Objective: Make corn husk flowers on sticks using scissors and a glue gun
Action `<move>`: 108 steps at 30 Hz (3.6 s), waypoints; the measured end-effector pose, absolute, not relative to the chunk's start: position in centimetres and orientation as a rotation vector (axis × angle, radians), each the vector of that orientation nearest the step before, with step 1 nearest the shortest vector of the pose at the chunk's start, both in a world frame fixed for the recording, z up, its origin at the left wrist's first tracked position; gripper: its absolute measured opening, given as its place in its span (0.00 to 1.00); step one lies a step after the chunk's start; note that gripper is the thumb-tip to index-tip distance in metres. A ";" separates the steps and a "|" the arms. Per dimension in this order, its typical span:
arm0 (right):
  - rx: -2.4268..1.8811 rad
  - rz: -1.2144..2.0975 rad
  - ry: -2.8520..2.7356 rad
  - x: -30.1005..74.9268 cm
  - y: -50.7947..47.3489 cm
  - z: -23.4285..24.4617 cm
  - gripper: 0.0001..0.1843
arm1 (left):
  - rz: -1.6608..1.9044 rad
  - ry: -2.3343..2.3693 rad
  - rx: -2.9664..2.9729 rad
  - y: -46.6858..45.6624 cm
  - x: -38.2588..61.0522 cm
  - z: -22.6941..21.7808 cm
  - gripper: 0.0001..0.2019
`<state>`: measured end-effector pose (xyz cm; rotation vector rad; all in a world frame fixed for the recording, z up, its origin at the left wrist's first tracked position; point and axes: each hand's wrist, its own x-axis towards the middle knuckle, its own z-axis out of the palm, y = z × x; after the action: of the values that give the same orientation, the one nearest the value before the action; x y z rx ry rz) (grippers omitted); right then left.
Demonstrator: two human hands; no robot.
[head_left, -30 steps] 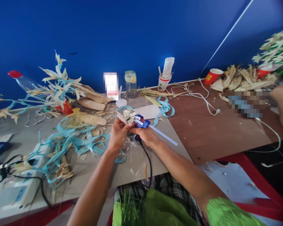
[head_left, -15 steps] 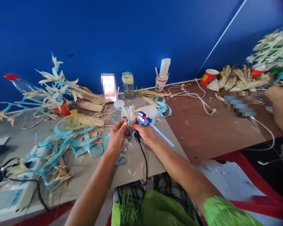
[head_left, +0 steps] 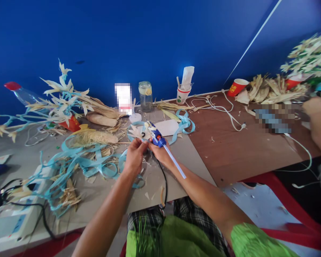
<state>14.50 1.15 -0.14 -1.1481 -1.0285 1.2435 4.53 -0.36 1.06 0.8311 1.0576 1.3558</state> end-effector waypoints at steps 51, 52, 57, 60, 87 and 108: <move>-0.927 1.518 -0.641 15.3 1.1 1.6 0.13 | 1.349 0.778 0.406 -0.2 4.0 3.1 0.03; -0.929 1.523 -0.634 15.3 1.1 1.6 0.13 | 1.344 0.764 0.392 -0.2 4.0 3.1 0.02; -0.936 1.529 -0.643 15.3 1.1 1.5 0.13 | 1.348 0.742 0.323 -0.1 3.9 2.8 0.05; -0.932 1.523 -0.672 15.3 1.0 1.7 0.12 | 1.341 0.717 0.338 0.1 3.9 2.3 0.04; -0.947 1.427 -0.986 15.3 0.8 1.8 0.09 | 1.288 0.618 0.348 -0.1 3.6 2.3 0.05; -0.977 1.385 -1.069 15.6 0.2 3.2 0.08 | 1.276 0.777 0.418 0.4 2.9 2.0 0.08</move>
<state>15.65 0.20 3.17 -0.9770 -1.0690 1.3847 2.93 0.43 2.02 0.4177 0.7768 1.2762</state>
